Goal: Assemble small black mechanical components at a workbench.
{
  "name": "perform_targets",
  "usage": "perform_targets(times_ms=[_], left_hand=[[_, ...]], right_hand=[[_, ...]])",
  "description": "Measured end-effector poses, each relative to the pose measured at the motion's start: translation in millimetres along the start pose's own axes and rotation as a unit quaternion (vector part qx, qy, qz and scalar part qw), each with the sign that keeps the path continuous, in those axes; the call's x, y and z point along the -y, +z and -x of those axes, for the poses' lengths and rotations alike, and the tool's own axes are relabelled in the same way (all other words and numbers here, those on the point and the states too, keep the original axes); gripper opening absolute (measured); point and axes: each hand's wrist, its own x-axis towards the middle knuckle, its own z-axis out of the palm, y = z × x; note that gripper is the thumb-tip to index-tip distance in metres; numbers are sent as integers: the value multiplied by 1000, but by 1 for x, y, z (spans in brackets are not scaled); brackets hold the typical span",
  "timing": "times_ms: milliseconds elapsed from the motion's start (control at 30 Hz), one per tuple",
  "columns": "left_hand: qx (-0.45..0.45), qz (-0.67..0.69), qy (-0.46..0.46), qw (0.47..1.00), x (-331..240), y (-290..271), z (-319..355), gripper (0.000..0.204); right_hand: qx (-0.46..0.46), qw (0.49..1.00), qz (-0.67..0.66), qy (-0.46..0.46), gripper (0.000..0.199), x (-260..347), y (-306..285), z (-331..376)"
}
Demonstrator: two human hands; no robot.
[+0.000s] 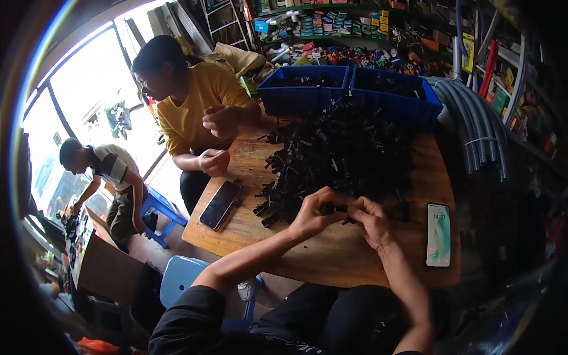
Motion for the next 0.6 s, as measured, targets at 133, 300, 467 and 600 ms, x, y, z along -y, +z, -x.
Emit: perform_targets(times_ms=[133,300,467,600], left_hand=[[-39,103,-162,981,2,0,-8,18],[-32,297,-305,904,23,-4,-10,16],[11,215,-298,930,26,9,-4,19],[6,122,-230,965,20,18,2,24]], right_hand=[[1,940,297,-167,17,23,13,4],[7,749,582,-316,42,23,20,9],[-45,675,666,-313,39,13,21,11],[-73,670,675,-300,28,6,21,7]])
